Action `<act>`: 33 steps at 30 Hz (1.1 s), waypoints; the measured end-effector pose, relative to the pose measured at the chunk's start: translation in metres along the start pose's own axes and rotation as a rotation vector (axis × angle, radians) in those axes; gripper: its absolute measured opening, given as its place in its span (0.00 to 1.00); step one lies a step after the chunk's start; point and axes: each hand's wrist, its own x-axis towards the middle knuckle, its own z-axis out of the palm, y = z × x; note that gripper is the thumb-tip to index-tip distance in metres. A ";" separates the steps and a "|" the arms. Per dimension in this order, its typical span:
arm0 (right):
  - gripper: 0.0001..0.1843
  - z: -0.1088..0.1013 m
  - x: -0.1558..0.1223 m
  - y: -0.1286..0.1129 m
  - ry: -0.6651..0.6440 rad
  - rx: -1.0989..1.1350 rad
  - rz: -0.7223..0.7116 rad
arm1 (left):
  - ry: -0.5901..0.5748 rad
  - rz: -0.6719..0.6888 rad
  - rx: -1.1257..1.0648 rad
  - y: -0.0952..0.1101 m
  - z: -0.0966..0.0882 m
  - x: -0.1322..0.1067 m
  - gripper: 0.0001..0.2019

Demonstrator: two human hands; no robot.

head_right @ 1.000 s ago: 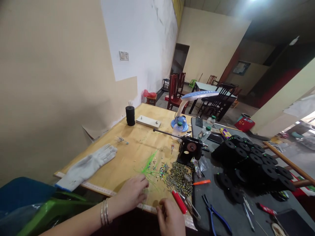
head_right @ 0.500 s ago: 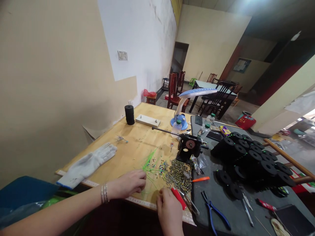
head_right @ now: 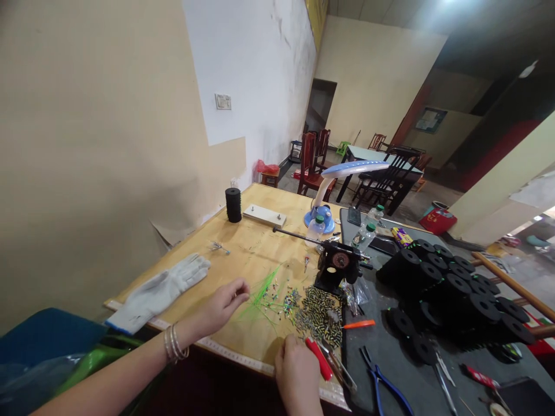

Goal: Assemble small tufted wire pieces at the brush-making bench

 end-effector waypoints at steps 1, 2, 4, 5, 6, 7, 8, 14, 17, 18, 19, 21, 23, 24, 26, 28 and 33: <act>0.09 0.000 -0.001 0.001 0.010 0.010 -0.013 | 0.034 -0.022 0.020 0.003 -0.002 0.000 0.07; 0.09 -0.001 -0.001 0.001 0.018 0.016 -0.028 | 0.054 -0.033 0.057 0.004 -0.003 -0.001 0.07; 0.07 -0.003 -0.002 -0.001 0.013 0.009 -0.048 | 0.045 -0.043 0.153 0.005 0.001 -0.004 0.05; 0.06 -0.004 -0.002 -0.003 0.002 -0.004 -0.051 | 0.015 -0.054 0.202 0.004 0.006 -0.006 0.04; 0.06 -0.006 -0.002 -0.005 -0.014 -0.019 -0.048 | -0.026 -0.076 0.253 0.002 0.012 -0.008 0.05; 0.07 -0.007 -0.001 -0.008 -0.033 -0.035 -0.041 | -0.074 -0.108 0.303 0.001 0.018 -0.009 0.07; 0.08 -0.008 0.000 -0.010 -0.053 -0.051 -0.025 | -0.117 -0.143 0.348 0.000 0.025 -0.009 0.08; 0.09 -0.006 0.006 -0.011 -0.099 -0.049 0.021 | -0.184 -0.190 0.503 0.002 0.045 -0.006 0.07; 0.07 -0.007 0.008 -0.001 -0.016 0.012 0.001 | -0.206 -0.185 0.582 0.003 0.046 -0.003 0.05; 0.06 -0.009 0.010 0.002 0.022 0.047 -0.010 | -0.212 -0.188 0.594 0.002 0.046 -0.003 0.06; 0.06 -0.011 0.012 0.004 0.053 0.089 -0.024 | -0.218 -0.187 0.601 0.002 0.047 -0.003 0.08; 0.06 -0.017 0.018 0.003 0.077 0.168 -0.046 | -0.223 -0.187 0.621 0.001 0.048 -0.003 0.11; 0.06 -0.022 0.026 -0.002 0.056 0.199 -0.059 | -0.223 -0.192 0.641 0.002 0.049 -0.003 0.14; 0.06 -0.023 0.030 -0.006 0.038 0.187 -0.061 | -0.225 -0.193 0.647 0.002 0.050 -0.003 0.15; 0.06 -0.025 0.037 -0.014 -0.002 0.136 -0.065 | -0.233 -0.192 0.648 0.003 0.050 -0.002 0.16; 0.06 -0.025 0.042 -0.022 -0.034 0.091 -0.072 | -0.241 -0.184 0.631 0.002 0.048 -0.002 0.15; 0.08 -0.024 0.055 -0.036 -0.102 0.015 -0.087 | -0.193 -0.188 0.563 -0.002 0.032 -0.002 0.11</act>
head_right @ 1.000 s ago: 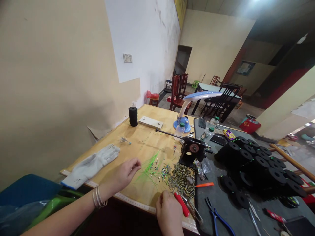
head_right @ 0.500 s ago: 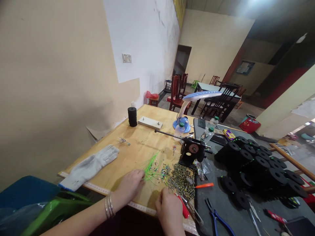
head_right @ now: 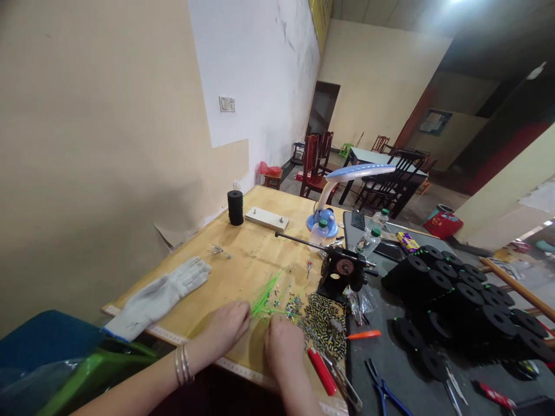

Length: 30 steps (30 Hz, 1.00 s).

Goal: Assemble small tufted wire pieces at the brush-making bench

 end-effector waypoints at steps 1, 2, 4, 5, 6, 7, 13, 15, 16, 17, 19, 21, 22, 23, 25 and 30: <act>0.08 0.000 0.003 -0.002 -0.013 -0.016 -0.001 | 0.020 -0.005 -0.019 -0.003 -0.004 0.000 0.11; 0.09 0.001 0.005 -0.003 -0.019 -0.029 -0.002 | 0.043 -0.008 -0.044 -0.006 -0.008 0.001 0.11; 0.10 0.002 0.008 -0.005 -0.016 -0.040 -0.003 | 0.085 -0.011 -0.096 -0.011 -0.015 0.003 0.11; 0.10 0.002 0.008 -0.004 -0.012 -0.041 -0.005 | 0.108 -0.014 -0.127 -0.013 -0.018 0.005 0.11; 0.09 0.002 0.008 -0.003 -0.008 -0.040 -0.007 | 0.133 -0.017 -0.167 -0.014 -0.021 0.007 0.11; 0.09 0.002 0.008 -0.001 0.000 -0.036 -0.012 | 0.160 -0.019 -0.212 -0.015 -0.022 0.009 0.11; 0.04 -0.017 0.010 0.033 0.096 0.060 -0.030 | 0.257 0.002 -0.498 -0.018 -0.019 0.012 0.12; 0.04 -0.025 0.013 0.044 0.112 0.049 -0.043 | 0.287 -0.006 -0.600 -0.018 -0.019 0.010 0.13; 0.04 -0.028 0.015 0.049 0.109 0.022 -0.065 | 0.305 -0.008 -0.646 -0.018 -0.020 0.009 0.14; 0.05 -0.030 0.018 0.052 0.100 -0.013 -0.093 | 0.325 -0.006 -0.687 -0.018 -0.022 0.008 0.14; 0.05 -0.029 0.024 0.054 0.067 -0.075 -0.149 | 0.361 0.010 -0.741 -0.016 -0.024 0.009 0.15; 0.06 -0.026 0.030 0.053 0.037 -0.107 -0.180 | 0.382 0.033 -0.724 -0.013 -0.026 0.013 0.14; 0.07 -0.024 0.032 0.051 0.027 -0.115 -0.188 | 0.374 0.035 -0.663 -0.011 -0.026 0.016 0.14; 0.07 -0.023 0.034 0.049 0.017 -0.126 -0.199 | 0.352 0.029 -0.575 -0.010 -0.025 0.019 0.13; 0.07 -0.020 0.036 0.044 0.000 -0.146 -0.217 | 0.287 0.005 -0.388 -0.007 -0.023 0.027 0.10; 0.09 -0.019 0.041 0.037 -0.056 -0.191 -0.268 | 0.183 -0.007 -0.185 -0.003 -0.017 0.047 0.05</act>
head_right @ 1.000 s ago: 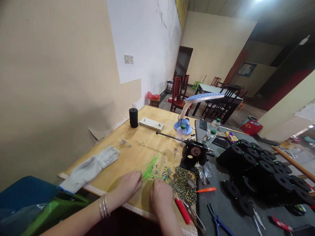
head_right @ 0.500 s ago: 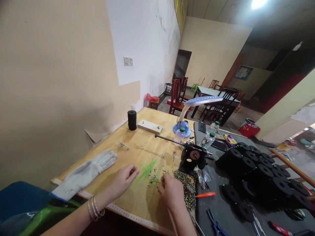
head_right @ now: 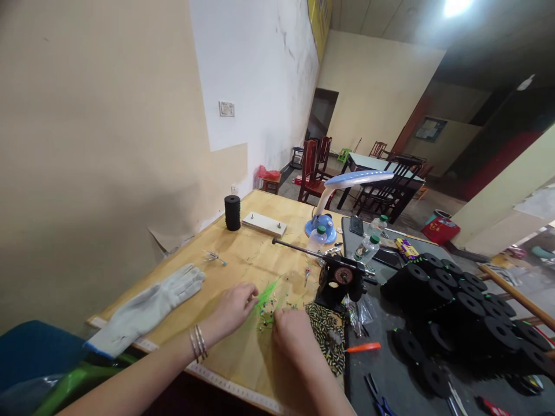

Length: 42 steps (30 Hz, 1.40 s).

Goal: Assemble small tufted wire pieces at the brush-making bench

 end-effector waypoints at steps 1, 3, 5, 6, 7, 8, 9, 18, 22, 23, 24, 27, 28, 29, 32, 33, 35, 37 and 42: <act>0.09 0.000 0.002 -0.001 -0.013 -0.007 -0.011 | -0.015 -0.001 0.031 0.001 0.002 0.003 0.06; 0.10 0.000 0.006 -0.002 -0.038 -0.021 -0.030 | -0.043 -0.007 0.090 0.004 0.004 0.008 0.11; 0.10 0.000 0.010 -0.004 -0.059 -0.031 -0.045 | -0.066 -0.018 0.136 0.007 0.006 0.012 0.13; 0.10 -0.001 0.011 -0.005 -0.067 -0.035 -0.052 | -0.078 -0.022 0.154 0.009 0.008 0.014 0.12; 0.09 -0.001 0.012 -0.006 -0.071 -0.037 -0.059 | -0.090 -0.026 0.168 0.010 0.009 0.015 0.11; 0.09 -0.002 0.011 -0.006 -0.070 -0.039 -0.065 | -0.103 -0.027 0.179 0.010 0.011 0.017 0.10; 0.09 -0.003 0.011 -0.006 -0.063 -0.040 -0.070 | -0.116 -0.025 0.186 0.010 0.013 0.018 0.10; 0.12 -0.032 0.012 0.021 0.048 -0.091 -0.042 | -0.200 -0.019 0.197 0.006 0.018 0.029 0.13; 0.11 -0.038 0.032 0.028 0.032 -0.130 -0.110 | -0.213 -0.021 0.178 0.003 0.009 0.027 0.13; 0.11 -0.037 0.037 0.029 0.021 -0.139 -0.135 | -0.210 -0.025 0.173 0.001 0.006 0.026 0.13; 0.11 -0.035 0.041 0.030 0.008 -0.146 -0.161 | -0.204 -0.029 0.168 -0.001 0.004 0.025 0.12; 0.10 -0.027 0.048 0.032 -0.017 -0.159 -0.226 | -0.181 -0.040 0.151 -0.006 -0.001 0.022 0.12; 0.10 -0.024 0.048 0.033 -0.019 -0.162 -0.238 | -0.175 -0.042 0.145 -0.007 -0.003 0.021 0.11; 0.11 -0.023 0.048 0.034 -0.017 -0.165 -0.245 | -0.169 -0.045 0.140 -0.007 -0.004 0.019 0.11; 0.11 -0.020 0.048 0.035 -0.010 -0.169 -0.258 | -0.155 -0.054 0.132 -0.004 -0.007 0.016 0.10; 0.11 -0.020 0.047 0.035 -0.011 -0.169 -0.264 | -0.150 -0.057 0.131 -0.003 -0.007 0.016 0.10; 0.12 -0.021 0.047 0.033 -0.012 -0.171 -0.270 | -0.139 -0.063 0.128 -0.001 -0.004 0.018 0.10; 0.13 -0.022 0.047 0.031 -0.012 -0.177 -0.268 | -0.122 -0.073 0.125 0.002 0.000 0.022 0.10; 0.12 -0.020 0.052 0.027 -0.053 -0.194 -0.257 | -0.107 -0.091 0.136 0.010 0.007 0.035 0.11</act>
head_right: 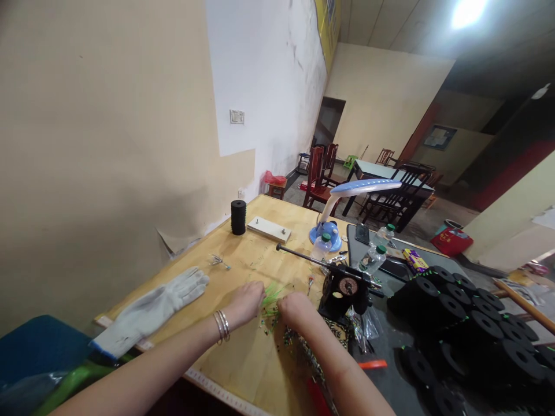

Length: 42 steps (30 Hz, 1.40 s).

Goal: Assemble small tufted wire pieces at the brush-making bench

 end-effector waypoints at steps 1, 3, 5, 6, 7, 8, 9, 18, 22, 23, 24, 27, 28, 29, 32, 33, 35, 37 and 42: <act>0.12 0.000 0.001 0.000 -0.011 0.001 0.000 | -0.004 0.000 0.008 0.003 0.000 0.001 0.12; 0.10 0.001 0.003 0.000 -0.024 0.004 0.000 | -0.007 0.003 0.028 0.009 -0.001 0.003 0.12; 0.10 0.000 0.003 0.000 -0.025 0.008 0.001 | -0.010 0.003 0.052 0.015 -0.001 0.005 0.13; 0.10 0.000 0.002 0.000 -0.022 0.011 0.001 | -0.014 0.001 0.064 0.018 -0.001 0.007 0.13; 0.11 -0.002 0.001 0.000 -0.019 0.014 0.001 | -0.024 -0.004 0.076 0.020 0.000 0.009 0.14; 0.11 -0.004 -0.001 -0.001 -0.015 0.019 0.002 | -0.041 -0.012 0.089 0.022 0.001 0.013 0.14; 0.11 -0.006 -0.003 -0.001 -0.009 0.023 0.005 | -0.067 -0.022 0.101 0.023 0.002 0.017 0.13; 0.11 -0.037 -0.034 0.007 0.086 0.032 0.143 | -0.222 0.086 0.104 0.021 -0.003 0.033 0.10; 0.10 -0.048 -0.052 -0.002 0.109 0.051 0.189 | -0.192 0.177 -0.014 0.006 -0.012 0.029 0.10; 0.10 -0.049 -0.056 -0.007 0.114 0.059 0.189 | -0.182 0.199 -0.056 0.001 -0.016 0.030 0.10; 0.10 -0.050 -0.058 -0.014 0.120 0.068 0.185 | -0.172 0.220 -0.098 -0.003 -0.020 0.030 0.09; 0.10 -0.049 -0.060 -0.037 0.131 0.101 0.143 | -0.137 0.265 -0.207 -0.014 -0.034 0.029 0.08; 0.10 -0.046 -0.058 -0.046 0.133 0.112 0.127 | -0.127 0.275 -0.235 -0.018 -0.039 0.028 0.08; 0.09 -0.043 -0.054 -0.055 0.133 0.122 0.110 | -0.117 0.283 -0.260 -0.021 -0.044 0.026 0.07; 0.09 -0.029 -0.038 -0.079 0.131 0.150 0.065 | -0.094 0.305 -0.321 -0.030 -0.057 0.016 0.06; 0.08 -0.023 -0.031 -0.086 0.128 0.159 0.050 | -0.091 0.309 -0.338 -0.033 -0.060 0.012 0.05; 0.09 -0.012 -0.020 -0.096 0.113 0.173 0.033 | -0.089 0.310 -0.366 -0.037 -0.062 0.006 0.05; 0.08 -0.002 -0.013 -0.102 0.094 0.192 0.041 | -0.082 0.302 -0.386 -0.039 -0.058 0.003 0.05; 0.07 0.001 -0.015 -0.081 0.138 0.290 0.178 | -0.053 0.222 -0.416 -0.042 -0.035 0.003 0.03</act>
